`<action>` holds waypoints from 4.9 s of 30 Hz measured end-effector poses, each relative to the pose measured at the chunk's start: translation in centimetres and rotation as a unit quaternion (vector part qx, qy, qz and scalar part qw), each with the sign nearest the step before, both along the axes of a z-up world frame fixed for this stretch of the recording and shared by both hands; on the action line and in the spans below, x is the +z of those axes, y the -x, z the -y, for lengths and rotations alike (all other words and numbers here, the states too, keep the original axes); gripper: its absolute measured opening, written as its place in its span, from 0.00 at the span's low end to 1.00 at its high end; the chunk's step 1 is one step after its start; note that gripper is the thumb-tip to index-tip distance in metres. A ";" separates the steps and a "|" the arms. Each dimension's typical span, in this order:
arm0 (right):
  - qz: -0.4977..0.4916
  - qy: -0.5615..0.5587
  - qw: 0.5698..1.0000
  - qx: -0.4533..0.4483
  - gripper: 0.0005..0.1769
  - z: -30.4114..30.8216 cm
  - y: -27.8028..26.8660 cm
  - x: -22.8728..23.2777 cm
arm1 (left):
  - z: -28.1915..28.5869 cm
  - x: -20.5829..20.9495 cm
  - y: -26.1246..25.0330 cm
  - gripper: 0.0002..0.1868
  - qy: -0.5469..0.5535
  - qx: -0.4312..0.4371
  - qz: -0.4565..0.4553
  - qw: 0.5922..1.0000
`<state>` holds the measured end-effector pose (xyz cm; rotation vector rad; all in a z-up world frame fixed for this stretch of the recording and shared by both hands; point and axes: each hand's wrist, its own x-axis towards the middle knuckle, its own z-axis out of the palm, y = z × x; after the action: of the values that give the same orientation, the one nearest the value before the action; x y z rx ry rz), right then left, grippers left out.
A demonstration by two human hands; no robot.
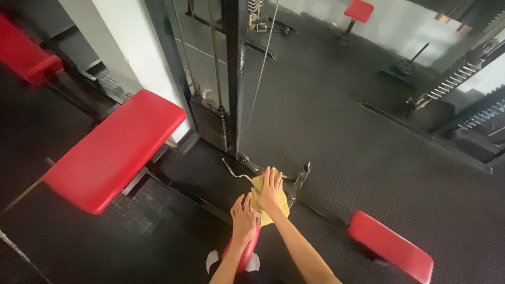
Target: Using a towel to wipe down and clean the red padded benches and pads of a weight machine in a gym.
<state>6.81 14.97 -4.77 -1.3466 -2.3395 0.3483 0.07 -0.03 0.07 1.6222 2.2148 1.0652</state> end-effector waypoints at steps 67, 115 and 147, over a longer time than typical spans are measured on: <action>-0.487 0.629 0.559 -0.234 0.41 2.9 -2.7 3.1 | 11.7 -2.8 -2.6 0.35 0.098 0.280 -0.034 0.954; 0.075 -0.019 0.905 0.418 0.42 10.3 -1.9 7.6 | 11.9 -5.3 -3.5 0.13 0.166 0.505 0.166 0.830; 0.146 -0.011 0.933 0.330 0.30 16.1 1.3 5.8 | 12.6 2.6 -4.2 0.23 0.014 0.450 0.334 0.828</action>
<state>5.51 -1.14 1.01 -0.5840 -2.9975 0.3240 4.22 -12.59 2.66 -0.0123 2.3735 1.4577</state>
